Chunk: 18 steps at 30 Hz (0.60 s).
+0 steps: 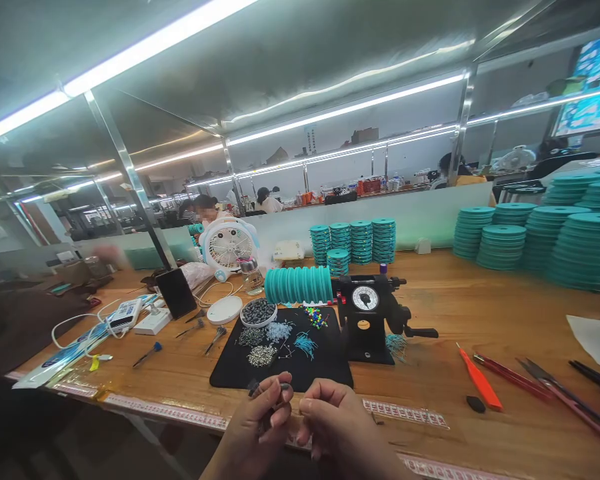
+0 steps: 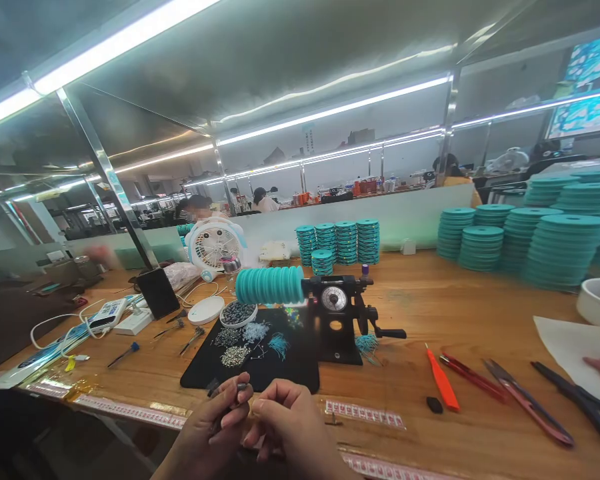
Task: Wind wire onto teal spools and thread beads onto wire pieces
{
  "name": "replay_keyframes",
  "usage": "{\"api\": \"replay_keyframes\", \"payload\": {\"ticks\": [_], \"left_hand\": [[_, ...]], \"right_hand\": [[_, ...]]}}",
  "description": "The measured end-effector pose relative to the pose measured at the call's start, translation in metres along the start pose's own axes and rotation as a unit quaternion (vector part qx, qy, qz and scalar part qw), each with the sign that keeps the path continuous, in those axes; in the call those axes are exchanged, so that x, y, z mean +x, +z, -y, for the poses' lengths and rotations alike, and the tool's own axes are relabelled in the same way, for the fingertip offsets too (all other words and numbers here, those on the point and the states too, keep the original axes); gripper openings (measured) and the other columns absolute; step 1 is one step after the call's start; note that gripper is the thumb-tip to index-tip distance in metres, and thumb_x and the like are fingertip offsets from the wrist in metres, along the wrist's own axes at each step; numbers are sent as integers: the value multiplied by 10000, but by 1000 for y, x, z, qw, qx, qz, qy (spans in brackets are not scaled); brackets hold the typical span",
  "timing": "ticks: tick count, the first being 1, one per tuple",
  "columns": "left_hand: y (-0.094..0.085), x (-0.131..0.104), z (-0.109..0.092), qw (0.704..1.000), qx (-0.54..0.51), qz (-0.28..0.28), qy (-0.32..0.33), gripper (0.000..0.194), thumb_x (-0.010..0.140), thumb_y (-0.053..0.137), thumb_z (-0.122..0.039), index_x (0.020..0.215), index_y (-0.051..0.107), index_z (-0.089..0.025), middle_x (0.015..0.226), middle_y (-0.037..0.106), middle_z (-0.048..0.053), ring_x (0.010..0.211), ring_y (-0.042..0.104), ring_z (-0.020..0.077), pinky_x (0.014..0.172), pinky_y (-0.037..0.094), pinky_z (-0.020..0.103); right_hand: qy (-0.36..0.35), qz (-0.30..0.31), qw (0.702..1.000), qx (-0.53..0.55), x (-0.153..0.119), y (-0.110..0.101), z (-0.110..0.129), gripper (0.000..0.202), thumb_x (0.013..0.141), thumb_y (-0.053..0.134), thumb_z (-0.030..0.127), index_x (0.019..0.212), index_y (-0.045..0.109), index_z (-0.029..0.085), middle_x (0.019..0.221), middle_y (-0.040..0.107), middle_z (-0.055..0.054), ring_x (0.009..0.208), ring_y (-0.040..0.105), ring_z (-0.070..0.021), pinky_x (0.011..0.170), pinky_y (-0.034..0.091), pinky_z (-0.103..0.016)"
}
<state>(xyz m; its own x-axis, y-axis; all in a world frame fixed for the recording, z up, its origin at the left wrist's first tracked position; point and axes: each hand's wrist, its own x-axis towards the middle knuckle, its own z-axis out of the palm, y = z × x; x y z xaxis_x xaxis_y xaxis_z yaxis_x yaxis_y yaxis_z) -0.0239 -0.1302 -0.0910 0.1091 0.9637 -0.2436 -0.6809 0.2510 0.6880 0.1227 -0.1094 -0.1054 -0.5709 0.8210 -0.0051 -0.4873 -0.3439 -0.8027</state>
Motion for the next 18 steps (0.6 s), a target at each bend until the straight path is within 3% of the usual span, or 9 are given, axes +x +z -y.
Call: {"api": "replay_keyframes", "payload": {"ticks": [6,12,18], "left_hand": [[9,-5,10,998,-55,-9,-19,321,602,823,-317,759,637,-107,454,388,-99,350,276,2,408,346,148],[11,-6,11,996,-73,4,-49,306,626,807,-322,620,582,-114,406,335,-104,312,207,-7,316,195,113],[9,-5,13,999,-32,0,-32,296,627,800,-351,693,631,-116,388,353,-98,303,242,2,311,194,117]], "right_hand": [[1,-20,1000,-18,-4,10,6,236,648,697,290,617,498,167,623,690,-75,573,637,-175,546,444,-250],[-22,-12,999,-34,-7,16,8,192,641,671,272,603,509,175,562,657,-41,586,654,-214,585,459,-297],[-25,-13,999,-42,-7,16,8,243,639,693,328,596,507,179,543,639,-21,523,612,-175,561,452,-281]]}}
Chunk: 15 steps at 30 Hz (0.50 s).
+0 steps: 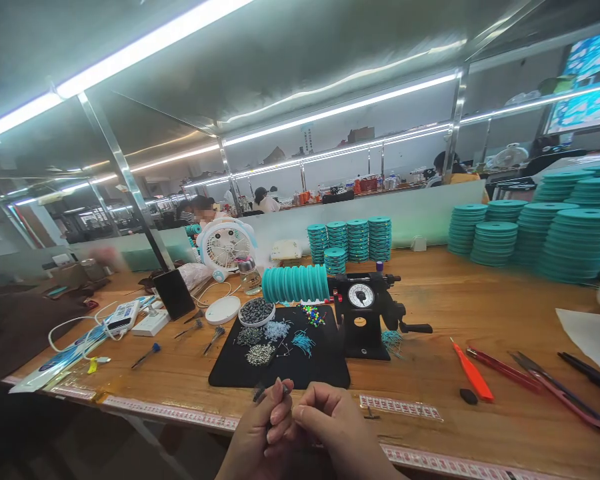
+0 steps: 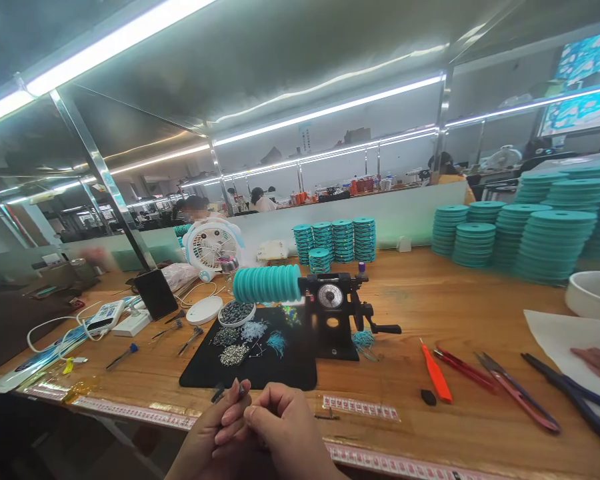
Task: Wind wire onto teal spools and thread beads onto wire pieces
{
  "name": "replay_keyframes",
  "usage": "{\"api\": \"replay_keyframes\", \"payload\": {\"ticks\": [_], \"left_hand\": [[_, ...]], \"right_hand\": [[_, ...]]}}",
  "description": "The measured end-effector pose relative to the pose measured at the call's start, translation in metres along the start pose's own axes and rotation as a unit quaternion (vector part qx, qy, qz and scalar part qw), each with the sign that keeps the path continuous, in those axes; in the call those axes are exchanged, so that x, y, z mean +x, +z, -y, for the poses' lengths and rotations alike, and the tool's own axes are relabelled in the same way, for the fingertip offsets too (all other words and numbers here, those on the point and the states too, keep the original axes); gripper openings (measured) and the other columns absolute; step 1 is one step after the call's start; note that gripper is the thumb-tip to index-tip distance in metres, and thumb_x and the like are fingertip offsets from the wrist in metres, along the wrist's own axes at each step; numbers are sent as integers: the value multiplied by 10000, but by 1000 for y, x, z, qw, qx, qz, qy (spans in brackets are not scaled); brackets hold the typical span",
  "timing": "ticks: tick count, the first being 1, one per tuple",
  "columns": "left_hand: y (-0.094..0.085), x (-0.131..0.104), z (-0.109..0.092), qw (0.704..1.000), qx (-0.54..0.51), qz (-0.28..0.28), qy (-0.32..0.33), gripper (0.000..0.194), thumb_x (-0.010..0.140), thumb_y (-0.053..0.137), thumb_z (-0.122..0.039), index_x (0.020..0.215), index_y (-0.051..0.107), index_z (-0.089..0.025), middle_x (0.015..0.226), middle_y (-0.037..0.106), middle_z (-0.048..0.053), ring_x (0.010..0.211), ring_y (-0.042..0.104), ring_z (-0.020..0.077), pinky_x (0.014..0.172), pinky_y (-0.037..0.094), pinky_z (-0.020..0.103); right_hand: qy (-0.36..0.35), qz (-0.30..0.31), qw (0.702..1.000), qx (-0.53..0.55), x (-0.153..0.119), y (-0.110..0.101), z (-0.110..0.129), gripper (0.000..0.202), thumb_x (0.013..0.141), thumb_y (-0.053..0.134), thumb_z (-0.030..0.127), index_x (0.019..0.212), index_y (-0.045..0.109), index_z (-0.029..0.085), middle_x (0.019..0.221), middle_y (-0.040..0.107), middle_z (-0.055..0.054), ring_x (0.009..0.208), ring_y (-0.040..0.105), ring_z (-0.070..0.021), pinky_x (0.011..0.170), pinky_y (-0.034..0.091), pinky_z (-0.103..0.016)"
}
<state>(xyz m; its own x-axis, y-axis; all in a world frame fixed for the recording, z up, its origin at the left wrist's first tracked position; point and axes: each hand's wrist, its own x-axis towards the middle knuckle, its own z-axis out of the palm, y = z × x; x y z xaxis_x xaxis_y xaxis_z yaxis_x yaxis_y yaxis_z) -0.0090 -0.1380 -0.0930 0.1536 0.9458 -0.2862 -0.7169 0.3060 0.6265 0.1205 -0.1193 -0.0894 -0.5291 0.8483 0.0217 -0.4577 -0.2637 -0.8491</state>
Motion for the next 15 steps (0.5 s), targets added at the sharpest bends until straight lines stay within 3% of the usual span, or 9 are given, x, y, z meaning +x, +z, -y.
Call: {"api": "replay_keyframes", "payload": {"ticks": [6,10,15], "left_hand": [[4,-3,6,983,134,-70,101,385,566,808,-439,745,681,-123,359,455,-47,366,457,93,413,394,197],[10,-3,6,983,143,-57,101,342,577,812,-380,732,695,-99,361,489,-26,357,436,62,409,365,161],[8,5,17,988,132,5,79,331,654,733,-438,659,656,-116,312,402,-48,295,375,94,329,360,210]], "right_hand": [[-3,-15,999,-46,2,-7,-5,371,679,705,447,544,559,133,511,605,-33,390,478,-78,399,318,-186],[-12,-12,1000,-6,6,-11,-13,385,685,711,462,564,562,128,478,568,-6,304,341,-24,324,214,-163],[13,33,993,108,8,-11,-22,286,686,697,404,721,535,172,520,590,-7,430,533,-131,361,360,-188]]}}
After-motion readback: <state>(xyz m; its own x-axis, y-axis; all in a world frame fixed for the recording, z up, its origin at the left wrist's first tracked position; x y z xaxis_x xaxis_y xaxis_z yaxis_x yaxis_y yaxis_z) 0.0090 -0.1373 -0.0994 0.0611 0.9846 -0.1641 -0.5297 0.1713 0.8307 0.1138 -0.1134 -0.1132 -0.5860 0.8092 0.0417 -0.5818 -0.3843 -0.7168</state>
